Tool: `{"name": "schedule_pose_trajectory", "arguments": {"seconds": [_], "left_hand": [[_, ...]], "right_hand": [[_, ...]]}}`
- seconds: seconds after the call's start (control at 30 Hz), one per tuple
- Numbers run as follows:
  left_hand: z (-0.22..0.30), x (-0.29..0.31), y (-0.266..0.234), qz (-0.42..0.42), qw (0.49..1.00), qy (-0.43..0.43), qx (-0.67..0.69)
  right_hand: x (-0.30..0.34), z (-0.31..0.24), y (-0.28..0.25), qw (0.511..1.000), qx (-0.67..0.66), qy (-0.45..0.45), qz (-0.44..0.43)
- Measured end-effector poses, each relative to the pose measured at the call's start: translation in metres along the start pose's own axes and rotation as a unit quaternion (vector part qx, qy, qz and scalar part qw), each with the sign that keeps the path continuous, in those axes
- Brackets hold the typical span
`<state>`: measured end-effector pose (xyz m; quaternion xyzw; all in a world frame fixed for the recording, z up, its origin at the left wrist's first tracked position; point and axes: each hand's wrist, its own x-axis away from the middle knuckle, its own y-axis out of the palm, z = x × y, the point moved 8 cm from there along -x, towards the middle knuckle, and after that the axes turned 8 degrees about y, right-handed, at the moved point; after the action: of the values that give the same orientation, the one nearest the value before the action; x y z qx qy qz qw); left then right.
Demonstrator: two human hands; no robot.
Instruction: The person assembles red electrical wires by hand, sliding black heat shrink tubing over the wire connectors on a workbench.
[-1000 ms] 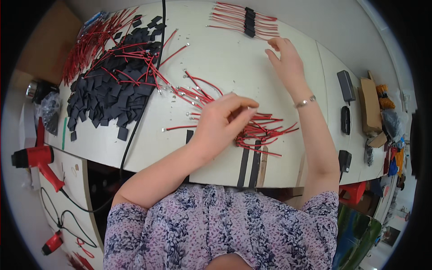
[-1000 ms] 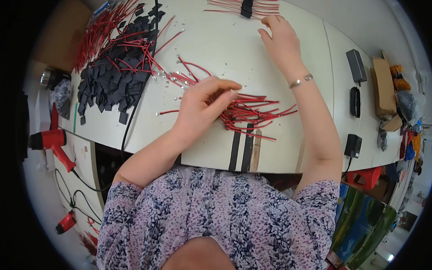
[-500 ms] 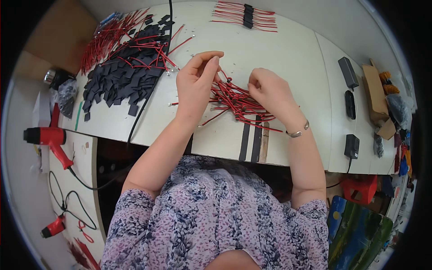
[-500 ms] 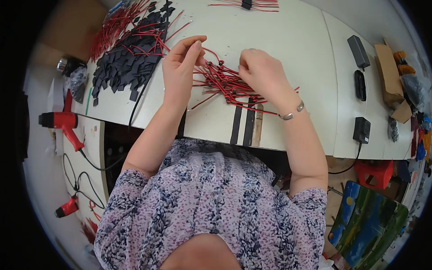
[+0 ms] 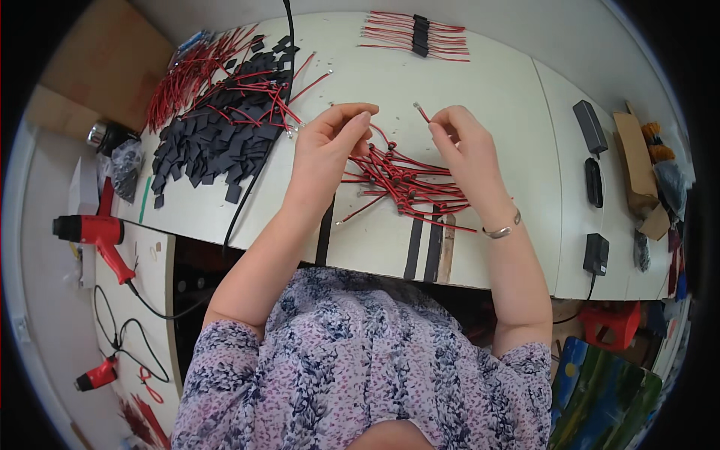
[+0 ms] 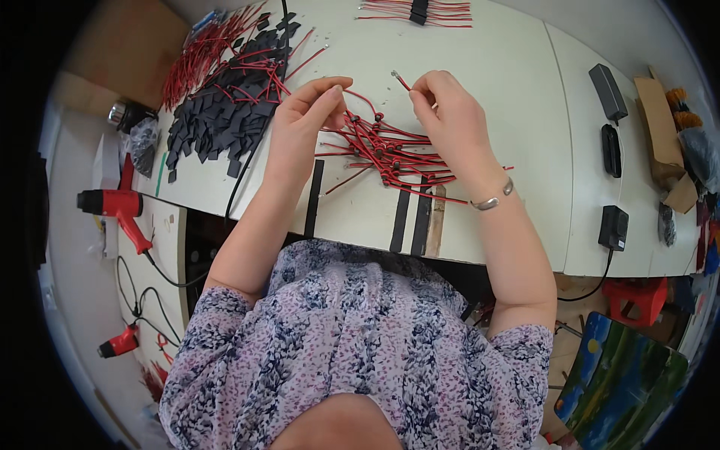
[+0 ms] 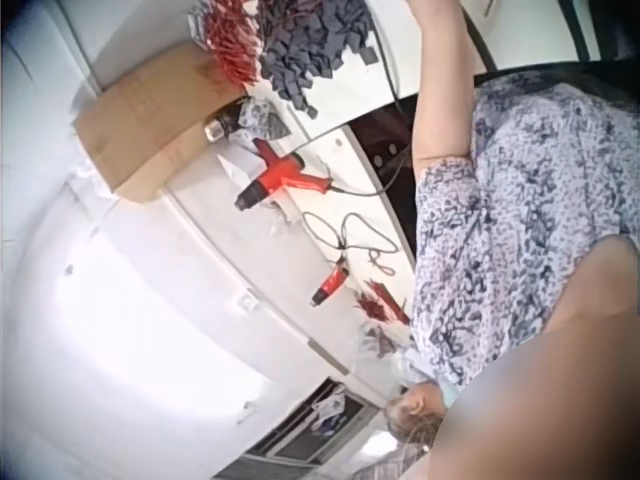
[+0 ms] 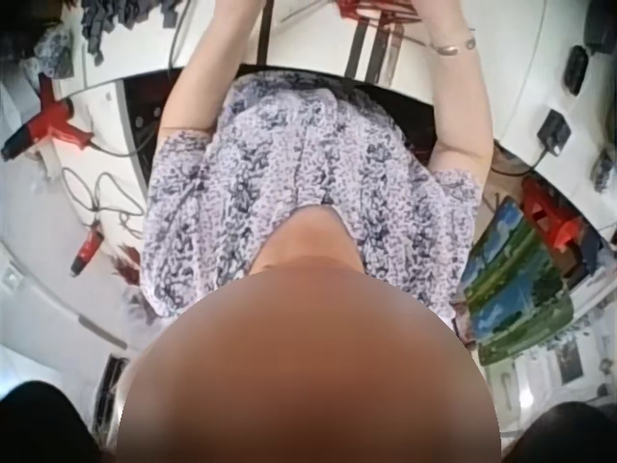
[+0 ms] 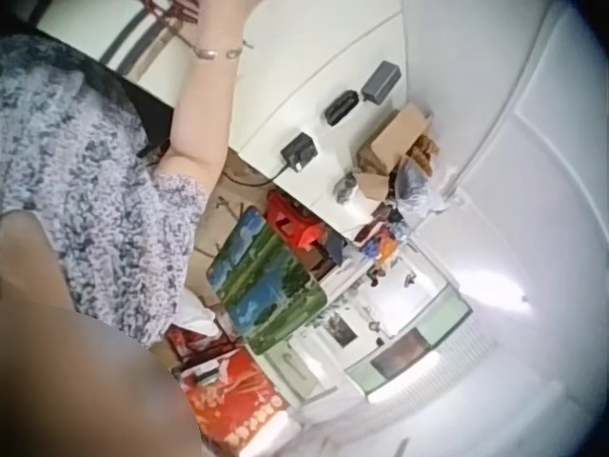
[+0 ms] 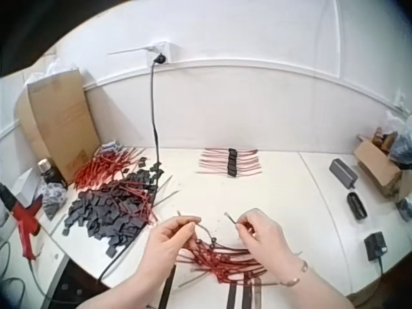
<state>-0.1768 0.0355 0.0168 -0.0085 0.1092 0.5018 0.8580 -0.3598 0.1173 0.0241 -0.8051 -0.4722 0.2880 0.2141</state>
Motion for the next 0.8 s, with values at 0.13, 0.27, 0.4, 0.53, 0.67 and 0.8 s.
{"name": "schedule_pose_trajectory", "arguments": {"seconds": [0.13, 0.27, 0.4, 0.53, 0.67, 0.8], "left_hand": [[-0.006, -0.008, 0.019, -0.056, 0.997, -0.043, 0.008], [-0.013, -0.010, 0.034, -0.100, 0.990, -0.079, 0.064], [-0.010, -0.026, -0.001, 0.008, 0.986, -0.036, 0.163], [-0.012, -0.026, -0.021, 0.030, 0.980, -0.041, 0.194], [-0.014, -0.022, -0.034, 0.048, 0.970, -0.031, 0.234], [0.002, -0.011, -0.044, 0.068, 0.974, -0.020, 0.214]], "right_hand": [[0.007, -0.024, -0.003, 0.995, -0.077, -0.057, 0.002], [0.012, -0.038, -0.003, 0.992, -0.056, -0.113, -0.011], [0.000, -0.006, -0.003, 0.996, -0.059, 0.000, -0.064], [-0.001, 0.005, 0.010, 0.989, -0.076, 0.032, -0.123], [0.006, -0.006, 0.020, 0.983, -0.071, 0.027, -0.168], [0.009, -0.018, 0.022, 0.986, -0.065, -0.003, -0.156]]}}
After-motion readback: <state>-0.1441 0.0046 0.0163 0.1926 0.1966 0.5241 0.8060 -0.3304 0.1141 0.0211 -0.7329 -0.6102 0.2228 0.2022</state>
